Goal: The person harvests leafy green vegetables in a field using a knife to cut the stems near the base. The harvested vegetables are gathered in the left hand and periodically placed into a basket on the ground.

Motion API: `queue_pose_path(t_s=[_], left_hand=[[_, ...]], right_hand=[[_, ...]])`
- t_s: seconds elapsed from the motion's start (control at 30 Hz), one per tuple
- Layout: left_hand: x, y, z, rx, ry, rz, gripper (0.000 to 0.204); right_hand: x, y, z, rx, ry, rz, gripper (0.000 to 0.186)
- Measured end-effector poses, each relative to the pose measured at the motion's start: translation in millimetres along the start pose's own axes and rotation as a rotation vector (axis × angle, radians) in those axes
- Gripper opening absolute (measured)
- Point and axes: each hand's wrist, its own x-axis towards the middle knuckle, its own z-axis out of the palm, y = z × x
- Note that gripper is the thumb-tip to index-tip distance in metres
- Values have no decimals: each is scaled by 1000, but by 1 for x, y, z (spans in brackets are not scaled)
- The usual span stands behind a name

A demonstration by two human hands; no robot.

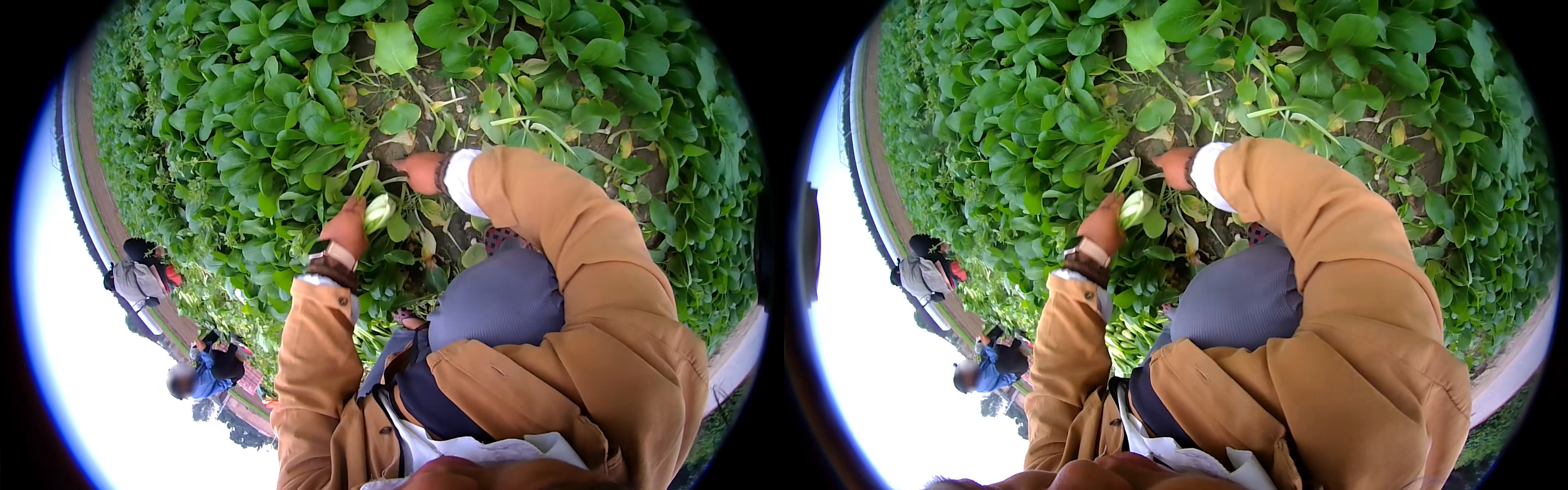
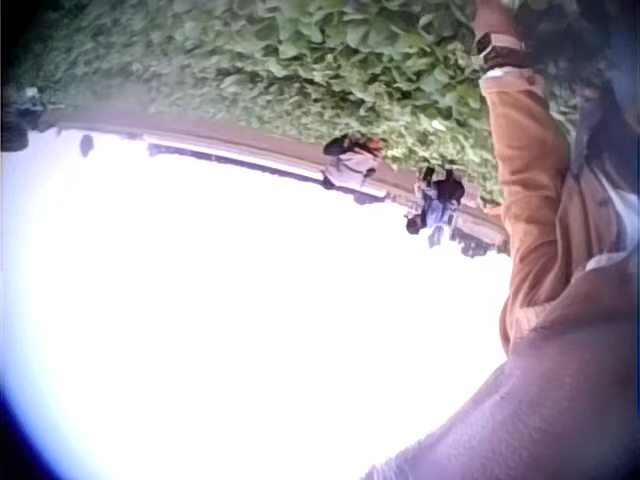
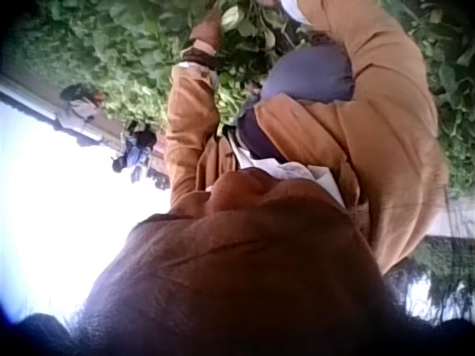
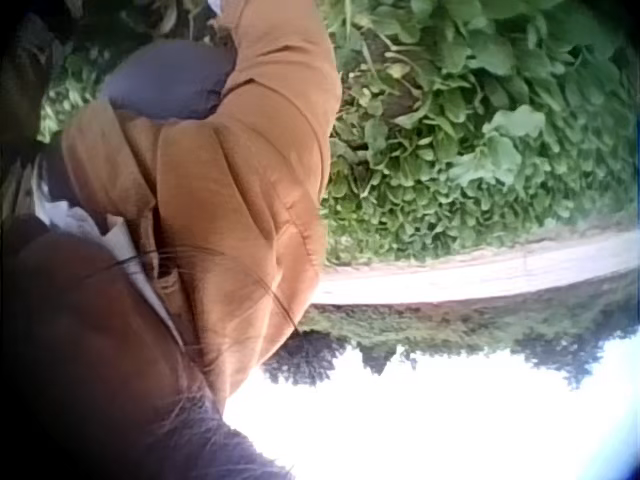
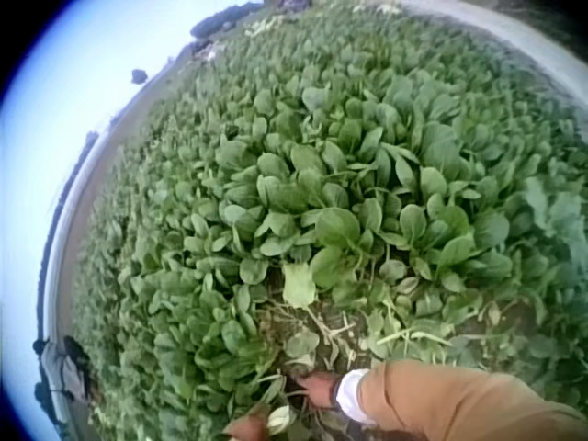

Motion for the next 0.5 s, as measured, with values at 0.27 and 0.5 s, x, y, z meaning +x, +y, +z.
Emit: queue_pose_path(t_s=[0.27, 0.5], left_hand=[[-86, 58, -61, -51, 220, 307, 69], [-87, 59, -85, -1032, -31, 297, 78]], right_hand=[[-94, -23, -29, 1598, 62, -36, 27], [-97, -28, -40, 1603, 312, -60, 23]])
